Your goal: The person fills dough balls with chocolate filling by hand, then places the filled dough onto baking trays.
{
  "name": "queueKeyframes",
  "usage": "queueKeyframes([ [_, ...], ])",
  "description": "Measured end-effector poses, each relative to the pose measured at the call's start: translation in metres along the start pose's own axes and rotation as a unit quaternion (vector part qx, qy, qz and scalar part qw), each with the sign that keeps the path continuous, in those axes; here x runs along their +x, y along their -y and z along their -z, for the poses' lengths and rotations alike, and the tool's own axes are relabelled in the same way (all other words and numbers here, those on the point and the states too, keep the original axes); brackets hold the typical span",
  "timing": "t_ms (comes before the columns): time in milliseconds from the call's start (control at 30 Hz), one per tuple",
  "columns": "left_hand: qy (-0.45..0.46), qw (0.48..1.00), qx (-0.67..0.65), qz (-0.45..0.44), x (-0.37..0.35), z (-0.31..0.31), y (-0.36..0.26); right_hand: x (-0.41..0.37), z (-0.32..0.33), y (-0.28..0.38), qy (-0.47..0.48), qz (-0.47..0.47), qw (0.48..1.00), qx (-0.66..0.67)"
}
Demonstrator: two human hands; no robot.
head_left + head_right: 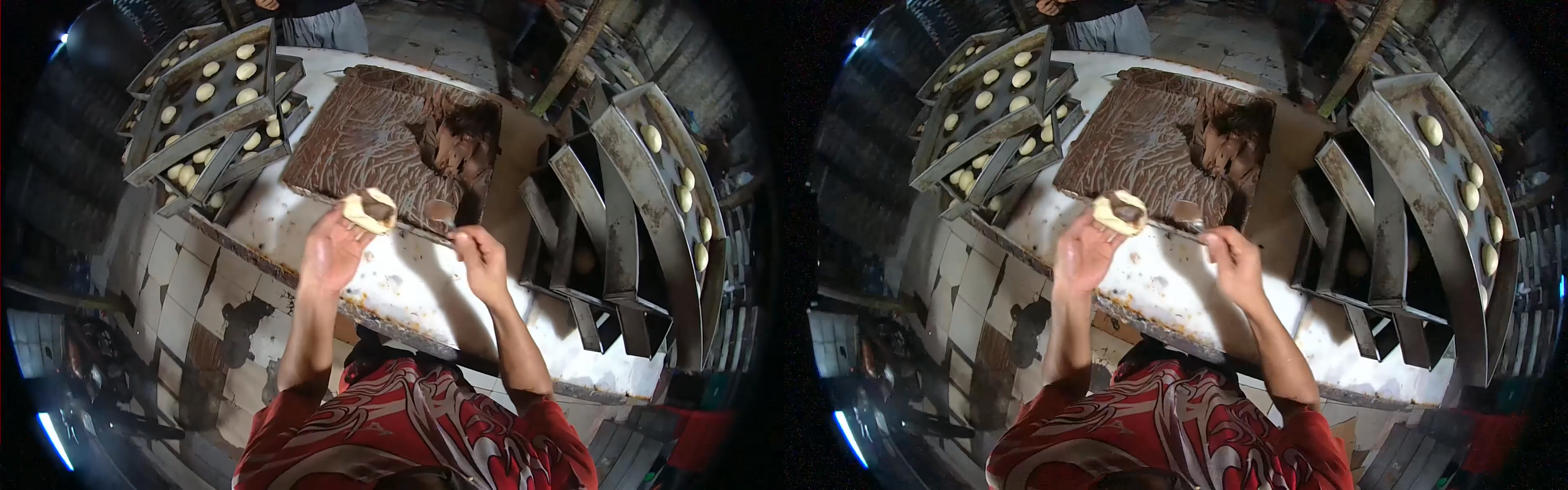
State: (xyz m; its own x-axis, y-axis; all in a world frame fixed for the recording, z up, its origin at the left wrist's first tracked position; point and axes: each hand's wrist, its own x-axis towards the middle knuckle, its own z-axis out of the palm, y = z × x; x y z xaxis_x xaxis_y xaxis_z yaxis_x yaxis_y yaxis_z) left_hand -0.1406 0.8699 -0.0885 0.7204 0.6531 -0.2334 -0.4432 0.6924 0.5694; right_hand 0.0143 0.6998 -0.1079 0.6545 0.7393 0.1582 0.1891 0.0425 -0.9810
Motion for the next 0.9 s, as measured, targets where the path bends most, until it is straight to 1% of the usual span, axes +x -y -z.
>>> queueKeyframes([
  [33,-0.039,0.999,-0.004,0.009,-0.005,-0.01,0.017,0.002,-0.002,0.014,0.059,-0.013,0.998,-0.006],
  [67,-0.028,0.999,-0.02,-0.001,-0.01,-0.017,0.033,0.003,0.0,0.02,0.117,-0.025,0.993,-0.012],
  [100,-0.02,1.0,-0.005,-0.013,-0.015,-0.023,0.039,0.007,0.005,0.017,0.152,-0.015,0.985,-0.074],
  [133,-0.014,0.999,0.01,-0.026,-0.019,-0.028,0.045,0.004,0.015,0.008,0.159,-0.012,0.985,-0.066],
  [200,0.008,0.997,0.006,-0.075,-0.029,-0.019,0.052,-0.001,0.041,-0.021,0.066,0.037,0.984,-0.164],
  [233,-0.025,0.995,0.02,-0.096,-0.03,-0.01,0.052,-0.001,0.051,-0.033,0.03,-0.029,0.979,-0.201],
  [267,-0.043,0.993,-0.03,-0.103,-0.035,-0.003,0.051,-0.003,0.059,-0.042,-0.015,-0.008,0.974,-0.226],
  [300,-0.031,0.992,-0.092,-0.075,-0.045,-0.012,0.05,-0.005,0.062,-0.061,-0.054,0.086,0.956,-0.275],
  [333,-0.018,0.987,-0.156,-0.047,-0.056,-0.022,0.049,-0.009,0.061,-0.081,-0.094,0.18,0.925,-0.321],
  [367,-0.028,0.986,-0.155,-0.052,-0.064,-0.021,0.056,-0.018,0.061,-0.097,-0.084,0.178,0.928,-0.316],
  [433,0.071,0.977,-0.184,-0.082,-0.069,-0.012,0.07,-0.027,0.055,-0.115,-0.083,0.158,0.942,-0.285],
  [467,0.05,0.974,-0.216,-0.051,-0.068,0.002,0.077,-0.025,0.053,-0.122,-0.076,0.166,0.942,-0.28],
  [533,-0.049,0.975,-0.2,-0.084,-0.079,-0.017,0.09,-0.037,0.052,-0.131,-0.071,0.139,0.955,-0.251],
  [600,-0.055,0.974,-0.207,-0.073,-0.085,-0.012,0.097,-0.037,0.053,-0.128,-0.077,0.157,0.949,-0.261],
  [667,0.081,0.971,-0.205,-0.092,-0.088,0.008,0.107,-0.04,0.053,-0.12,-0.089,0.197,0.935,-0.282],
  [700,0.065,0.98,-0.158,-0.105,-0.094,-0.001,0.107,-0.044,0.054,-0.109,-0.12,0.219,0.918,-0.31],
  [733,0.073,0.979,-0.159,-0.1,-0.101,-0.007,0.103,-0.051,0.053,-0.095,-0.128,0.22,0.915,-0.314],
  [800,0.107,0.994,0.001,-0.003,-0.112,-0.013,0.1,-0.071,0.052,-0.059,-0.119,0.151,0.95,-0.248],
  [833,0.106,0.993,0.031,0.042,-0.117,-0.01,0.104,-0.079,0.048,-0.032,-0.075,0.128,0.978,-0.15],
  [867,0.1,0.991,0.075,0.053,-0.122,-0.009,0.111,-0.086,0.044,-0.012,-0.021,0.077,0.995,-0.068],
  [900,0.091,0.99,0.083,0.065,-0.125,-0.007,0.119,-0.089,0.044,-0.005,0.08,0.053,0.994,-0.053],
])
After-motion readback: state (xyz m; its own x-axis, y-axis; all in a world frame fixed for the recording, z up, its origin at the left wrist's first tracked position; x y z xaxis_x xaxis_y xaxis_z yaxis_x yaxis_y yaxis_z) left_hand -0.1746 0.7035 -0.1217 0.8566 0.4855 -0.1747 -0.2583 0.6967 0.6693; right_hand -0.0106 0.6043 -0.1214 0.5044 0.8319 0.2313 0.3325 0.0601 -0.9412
